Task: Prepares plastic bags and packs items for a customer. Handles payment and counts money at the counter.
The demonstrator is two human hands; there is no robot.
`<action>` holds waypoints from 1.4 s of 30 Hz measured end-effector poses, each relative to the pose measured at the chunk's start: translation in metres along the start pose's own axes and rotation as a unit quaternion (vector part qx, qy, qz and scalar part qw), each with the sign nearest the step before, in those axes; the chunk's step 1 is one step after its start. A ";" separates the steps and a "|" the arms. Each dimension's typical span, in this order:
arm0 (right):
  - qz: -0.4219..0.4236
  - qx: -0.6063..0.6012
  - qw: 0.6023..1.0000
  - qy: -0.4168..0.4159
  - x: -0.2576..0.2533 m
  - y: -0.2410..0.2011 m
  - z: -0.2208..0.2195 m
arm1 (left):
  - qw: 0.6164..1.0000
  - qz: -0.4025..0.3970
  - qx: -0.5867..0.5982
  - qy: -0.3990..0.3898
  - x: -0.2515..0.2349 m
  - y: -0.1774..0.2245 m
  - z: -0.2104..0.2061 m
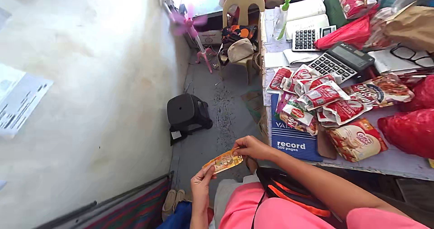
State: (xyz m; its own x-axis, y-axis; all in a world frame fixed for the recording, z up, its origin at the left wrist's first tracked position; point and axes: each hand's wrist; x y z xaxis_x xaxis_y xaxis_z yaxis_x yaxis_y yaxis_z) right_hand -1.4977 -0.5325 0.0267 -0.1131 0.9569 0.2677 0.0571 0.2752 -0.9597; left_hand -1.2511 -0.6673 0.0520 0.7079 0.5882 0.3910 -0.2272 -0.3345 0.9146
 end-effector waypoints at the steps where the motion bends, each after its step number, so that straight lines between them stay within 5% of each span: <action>1: 0.003 -0.012 1.000 0.003 -0.015 -0.007 0.006 | 1.000 0.003 0.019 0.016 -0.017 0.009 0.008; 6: 0.002 -0.052 0.998 0.045 -0.087 -0.026 0.027 | 0.989 0.044 0.119 0.076 -0.105 0.042 0.037; 15: -0.043 -0.084 0.980 0.176 -0.157 -0.036 0.077 | 0.992 0.033 0.013 -0.120 -0.294 0.115 0.069; 18: -0.104 -0.018 0.958 0.267 -0.143 -0.028 0.111 | 0.987 0.030 -0.006 -0.158 -0.351 0.139 0.051; 24: -0.224 -0.088 0.869 0.433 -0.110 0.007 0.199 | 0.973 0.046 -0.036 -0.225 -0.452 0.151 -0.005; 34: -0.313 -0.023 0.842 0.439 -0.140 0.055 0.396 | 0.974 0.077 -0.029 -0.210 -0.555 0.174 -0.085; 42: -0.360 -0.098 0.833 0.408 -0.147 0.077 0.454 | 0.953 0.129 -0.108 -0.252 -0.644 0.194 -0.128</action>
State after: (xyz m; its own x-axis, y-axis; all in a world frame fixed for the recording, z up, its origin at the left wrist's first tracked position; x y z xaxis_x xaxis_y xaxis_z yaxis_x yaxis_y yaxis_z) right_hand -1.9268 -0.6947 -0.1257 0.5194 0.2607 0.8138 0.4353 0.7388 -0.5145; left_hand -1.8364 -1.0166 -0.0091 0.8292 0.0606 0.5556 -0.5304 -0.2283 0.8164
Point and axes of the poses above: each hand's wrist, its own x-axis away from the middle knuckle, its own z-axis out of the back of the hand, y = z × x, and after that the axes turned 14 degrees about -y, right-handed
